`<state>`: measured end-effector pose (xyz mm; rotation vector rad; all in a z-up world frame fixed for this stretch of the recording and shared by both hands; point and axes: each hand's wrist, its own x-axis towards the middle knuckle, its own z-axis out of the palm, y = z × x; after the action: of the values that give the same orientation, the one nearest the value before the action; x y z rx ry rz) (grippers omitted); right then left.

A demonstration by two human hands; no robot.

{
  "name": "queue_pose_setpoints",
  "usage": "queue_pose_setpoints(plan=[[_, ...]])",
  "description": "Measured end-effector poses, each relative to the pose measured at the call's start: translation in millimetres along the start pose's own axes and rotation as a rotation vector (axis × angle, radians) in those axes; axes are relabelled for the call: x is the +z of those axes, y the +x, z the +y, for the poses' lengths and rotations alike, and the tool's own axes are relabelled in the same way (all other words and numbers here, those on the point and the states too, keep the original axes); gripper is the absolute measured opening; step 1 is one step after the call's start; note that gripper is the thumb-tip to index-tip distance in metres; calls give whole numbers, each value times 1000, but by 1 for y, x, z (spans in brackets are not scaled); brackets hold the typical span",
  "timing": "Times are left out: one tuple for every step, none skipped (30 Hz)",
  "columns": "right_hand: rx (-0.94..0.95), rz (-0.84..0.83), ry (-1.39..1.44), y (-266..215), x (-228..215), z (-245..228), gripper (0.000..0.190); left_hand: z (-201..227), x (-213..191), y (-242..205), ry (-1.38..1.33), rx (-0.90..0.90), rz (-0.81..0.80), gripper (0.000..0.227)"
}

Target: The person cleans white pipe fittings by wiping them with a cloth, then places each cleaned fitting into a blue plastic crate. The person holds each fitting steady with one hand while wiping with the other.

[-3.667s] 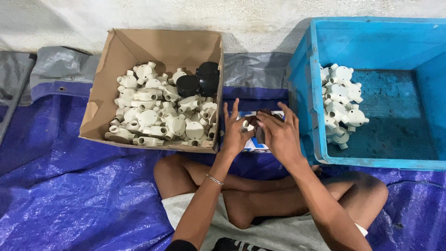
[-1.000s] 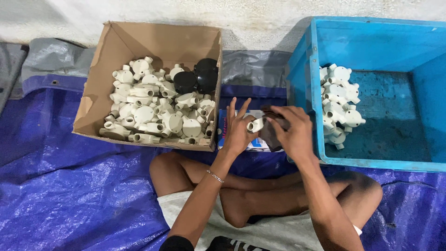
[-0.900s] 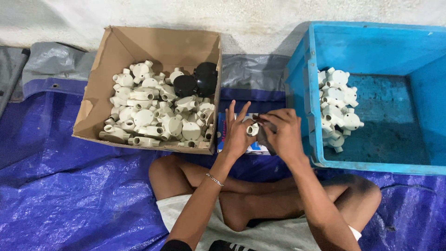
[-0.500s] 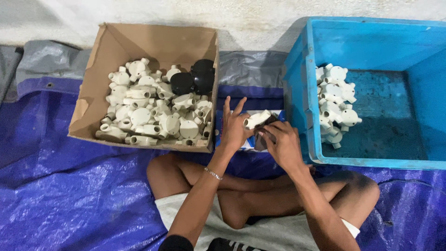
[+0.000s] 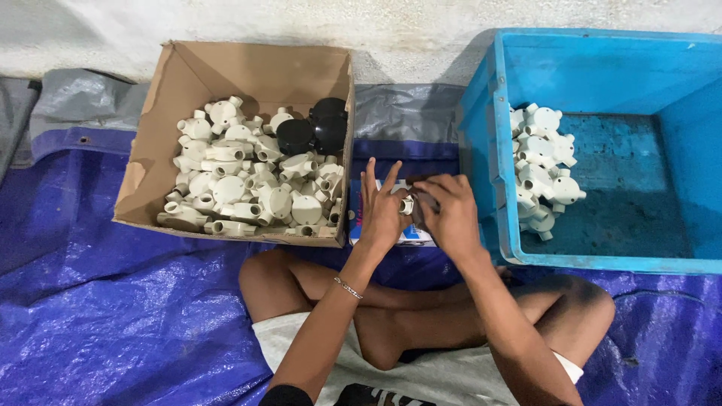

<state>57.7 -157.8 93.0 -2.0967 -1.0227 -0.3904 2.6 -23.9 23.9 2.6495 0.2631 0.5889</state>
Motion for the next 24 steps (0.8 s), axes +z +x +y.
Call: queue_pose_setpoints(plan=[[-3, 2, 3, -3, -1, -4, 28, 2, -5, 3, 4, 0, 2, 40], [15, -19, -59, -9, -2, -8, 29, 5, -9, 5, 7, 1, -5, 37], [33, -40, -121, -14, -3, -12, 31, 8, -12, 6, 11, 2, -11, 35], [38, -35, -129, -17, -4, -13, 31, 5, -8, 6, 5, 11, -13, 35], [51, -37, -111, -20, -6, -15, 28, 4, -4, 6, 15, 4, -28, 36], [60, -42, -87, -22, -6, -18, 25, 0, -1, 4, 29, -10, -40, 36], [60, -41, -89, -25, -7, -12, 25, 2, -2, 6, 27, -8, -39, 36], [60, -26, -38, -28, -6, -8, 26, 2, -3, 7, 30, -30, -68, 36], [60, -11, 14, -31, -6, -3, 28, 2, -4, 8, 34, -51, -97, 35], [65, -5, 8, -32, -6, -1, 28, 1, -3, 8, 32, -42, -100, 35], [85, 31, 52, -33, -7, 1, 26, 1, -2, 9, 23, -54, -104, 34], [102, 62, 96, -34, -9, 4, 25, 0, -1, 9, 12, -70, -107, 33], [104, 64, 91, -35, -13, 6, 25, -2, -1, 10, 8, -66, -108, 33], [133, 70, 84, -34, -15, 7, 22, -5, -1, 11, -55, -105, -125, 41], [163, 75, 76, -34, -17, 9, 18, -10, -2, 11, -117, -144, -143, 53], [165, 71, 76, -37, -14, 15, 18, -19, 5, 11, -119, -147, -145, 53], [223, 98, 87, -41, -11, 22, 22, -29, 13, 10, -133, -160, -247, 63], [278, 124, 99, -44, -7, 28, 26, -39, 19, 10, -147, -175, -347, 73], [277, 120, 101, -40, -6, 31, 26, -37, 14, 12, -146, -179, -347, 73], [258, 125, 88, -37, -4, 34, 21, -36, 8, 15, -107, -164, -361, 73], [238, 130, 76, -33, -2, 37, 17, -35, 3, 17, -68, -148, -375, 73], [237, 133, 76, -27, -1, 36, 17, -35, 2, 20, -67, -146, -374, 73], [237, 124, 37, -21, 1, 37, 15, -35, 1, 22, -49, -148, -345, 70], [240, 111, -3, -16, 2, 37, 13, -36, 1, 23, -32, -152, -320, 68]])
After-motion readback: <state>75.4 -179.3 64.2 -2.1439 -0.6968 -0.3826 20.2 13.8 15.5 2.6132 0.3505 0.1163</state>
